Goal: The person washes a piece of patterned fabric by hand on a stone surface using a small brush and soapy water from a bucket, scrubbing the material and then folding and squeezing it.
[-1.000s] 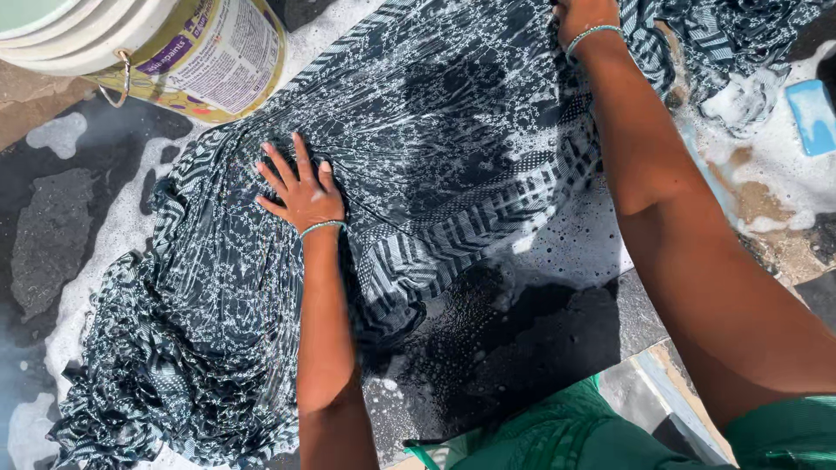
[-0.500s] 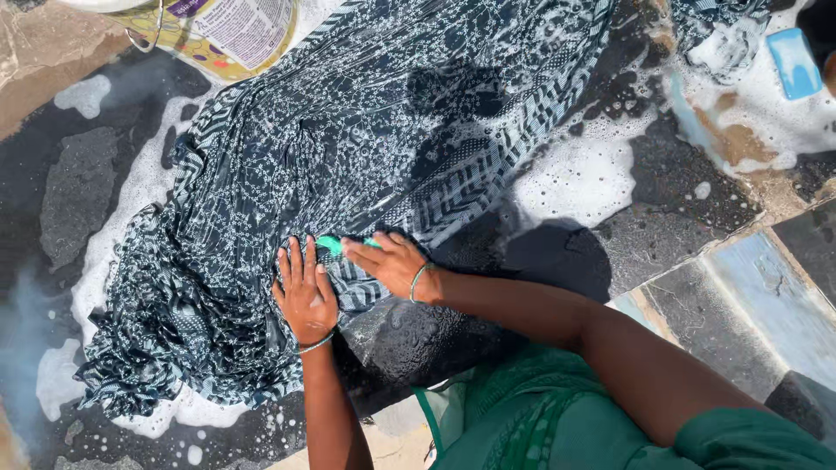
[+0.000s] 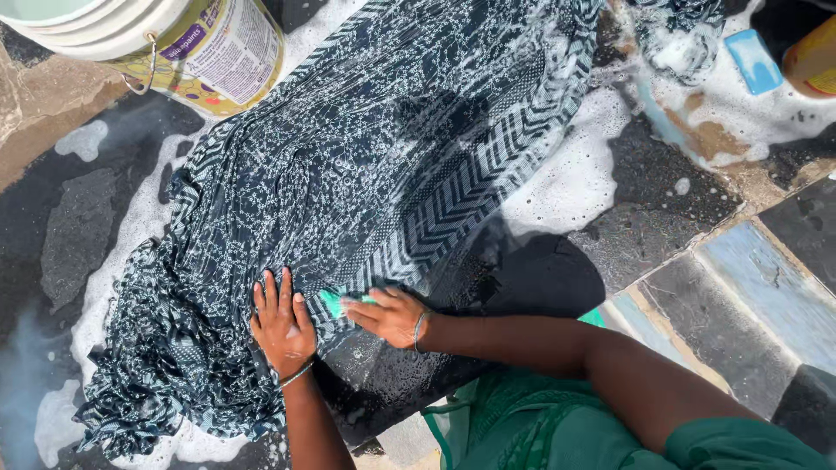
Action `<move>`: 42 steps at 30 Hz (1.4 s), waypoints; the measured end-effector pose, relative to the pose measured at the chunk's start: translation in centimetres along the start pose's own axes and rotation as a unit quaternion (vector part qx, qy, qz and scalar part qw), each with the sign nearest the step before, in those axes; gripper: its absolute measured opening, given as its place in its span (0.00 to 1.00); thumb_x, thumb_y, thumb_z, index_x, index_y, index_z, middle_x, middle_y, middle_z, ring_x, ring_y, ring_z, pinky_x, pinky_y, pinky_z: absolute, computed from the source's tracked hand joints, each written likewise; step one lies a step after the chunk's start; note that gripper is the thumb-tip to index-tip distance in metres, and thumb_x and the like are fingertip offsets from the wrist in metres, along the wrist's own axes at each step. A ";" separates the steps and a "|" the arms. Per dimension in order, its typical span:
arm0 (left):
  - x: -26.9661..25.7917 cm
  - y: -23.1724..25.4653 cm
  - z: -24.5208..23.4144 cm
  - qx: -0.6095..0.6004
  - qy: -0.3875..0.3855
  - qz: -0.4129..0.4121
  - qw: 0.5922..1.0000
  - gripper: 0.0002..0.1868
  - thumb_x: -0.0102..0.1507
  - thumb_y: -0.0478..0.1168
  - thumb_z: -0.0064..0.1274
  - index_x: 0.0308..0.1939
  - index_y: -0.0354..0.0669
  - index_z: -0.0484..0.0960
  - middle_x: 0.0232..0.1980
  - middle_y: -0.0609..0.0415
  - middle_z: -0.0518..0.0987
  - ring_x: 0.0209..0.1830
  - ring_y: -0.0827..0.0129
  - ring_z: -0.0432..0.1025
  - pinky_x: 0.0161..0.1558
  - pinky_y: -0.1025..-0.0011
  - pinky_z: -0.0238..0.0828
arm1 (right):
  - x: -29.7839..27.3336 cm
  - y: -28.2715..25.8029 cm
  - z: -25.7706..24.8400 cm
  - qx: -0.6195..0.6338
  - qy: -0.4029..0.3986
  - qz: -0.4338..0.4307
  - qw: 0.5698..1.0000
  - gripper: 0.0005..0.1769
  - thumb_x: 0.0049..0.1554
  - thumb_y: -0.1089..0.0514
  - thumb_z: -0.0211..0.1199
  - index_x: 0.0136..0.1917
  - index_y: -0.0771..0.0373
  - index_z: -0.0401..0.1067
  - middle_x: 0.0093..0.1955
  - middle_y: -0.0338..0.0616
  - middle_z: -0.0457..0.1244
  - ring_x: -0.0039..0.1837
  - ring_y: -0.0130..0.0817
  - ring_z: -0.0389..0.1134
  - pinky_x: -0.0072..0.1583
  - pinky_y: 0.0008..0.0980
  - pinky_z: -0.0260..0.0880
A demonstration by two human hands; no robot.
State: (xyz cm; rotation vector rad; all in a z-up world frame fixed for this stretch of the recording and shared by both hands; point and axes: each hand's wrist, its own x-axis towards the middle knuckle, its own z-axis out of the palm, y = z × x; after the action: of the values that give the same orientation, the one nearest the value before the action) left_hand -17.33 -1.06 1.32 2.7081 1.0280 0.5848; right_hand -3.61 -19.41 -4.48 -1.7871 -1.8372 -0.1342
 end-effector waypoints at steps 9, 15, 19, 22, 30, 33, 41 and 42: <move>0.1 -3.2 0.7 0.044 0.002 -0.113 0.993 0.26 0.75 0.50 0.36 0.76 0.52 0.71 0.80 0.47 0.66 0.79 0.46 0.58 0.70 0.33 0.48 | -9.1 36.7 -23.7 -0.260 0.128 0.353 0.889 0.25 0.56 0.67 0.61 0.67 0.64 0.72 0.67 0.60 0.66 0.62 0.50 0.69 0.65 0.47 0.57; 2.0 6.5 7.7 0.036 0.079 0.014 0.996 0.24 0.72 0.51 0.42 0.70 0.49 0.75 0.73 0.42 0.71 0.72 0.42 0.63 0.61 0.38 0.59 | 2.5 11.0 -3.2 -0.027 -0.030 0.134 0.990 0.25 0.55 0.62 0.60 0.66 0.51 0.71 0.74 0.35 0.63 0.59 0.42 0.66 0.65 0.45 0.67; 2.6 2.2 5.8 0.046 0.089 -0.019 0.995 0.02 0.71 0.38 0.58 0.43 0.51 0.81 0.43 0.52 0.76 0.33 0.56 0.76 0.32 0.60 0.72 | 5.7 15.2 -1.0 0.024 -0.075 0.075 0.994 0.26 0.62 0.65 0.59 0.73 0.53 0.70 0.77 0.30 0.60 0.56 0.45 0.64 0.57 0.40 0.68; 3.8 0.0 4.4 0.046 0.072 -0.017 0.996 0.07 0.69 0.37 0.57 0.45 0.58 0.87 0.41 0.53 0.77 0.26 0.57 0.74 0.25 0.61 0.68 | 3.0 35.9 -10.2 -0.302 0.002 0.197 0.933 0.38 0.45 0.71 0.56 0.69 0.58 0.72 0.73 0.42 0.62 0.65 0.35 0.67 0.62 0.45 0.64; 11.8 8.1 3.6 0.180 0.255 0.125 0.942 0.14 0.61 0.44 0.53 0.51 0.51 0.76 0.53 0.43 0.79 0.50 0.50 0.76 0.42 0.55 0.70 | 0.3 32.7 -9.1 -0.319 0.071 0.199 0.924 0.39 0.41 0.66 0.58 0.69 0.63 0.68 0.73 0.45 0.63 0.69 0.36 0.68 0.63 0.46 0.65; 10.3 8.9 8.0 0.071 0.092 0.074 0.990 0.18 0.61 0.42 0.55 0.56 0.53 0.79 0.49 0.49 0.80 0.45 0.52 0.77 0.42 0.56 0.74 | 4.6 14.0 0.2 -0.028 0.032 0.059 0.997 0.33 0.51 0.57 0.61 0.71 0.49 0.66 0.77 0.34 0.54 0.63 0.49 0.65 0.61 0.50 0.68; 6.6 -14.6 5.0 0.051 0.046 -0.022 0.997 0.11 0.70 0.40 0.56 0.53 0.41 0.85 0.38 0.48 0.80 0.32 0.63 0.76 0.31 0.69 0.73 | 0.1 48.9 -17.6 -0.288 0.128 0.375 0.871 0.29 0.55 0.66 0.56 0.70 0.58 0.71 0.72 0.48 0.64 0.60 0.48 0.68 0.65 0.42 0.64; 7.8 -13.7 5.1 0.067 0.043 -0.105 0.991 0.12 0.71 0.44 0.56 0.54 0.44 0.87 0.40 0.46 0.81 0.37 0.57 0.77 0.35 0.63 0.73 | -0.7 49.8 -19.2 -0.301 0.153 0.389 0.857 0.28 0.55 0.66 0.56 0.69 0.60 0.72 0.70 0.50 0.66 0.61 0.49 0.69 0.66 0.42 0.63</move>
State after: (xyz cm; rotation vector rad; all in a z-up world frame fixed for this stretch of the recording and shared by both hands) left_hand -18.01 14.11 -5.17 2.6587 1.4009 0.6189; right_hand 49.56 -23.47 -4.24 -2.6095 -0.7698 -0.6866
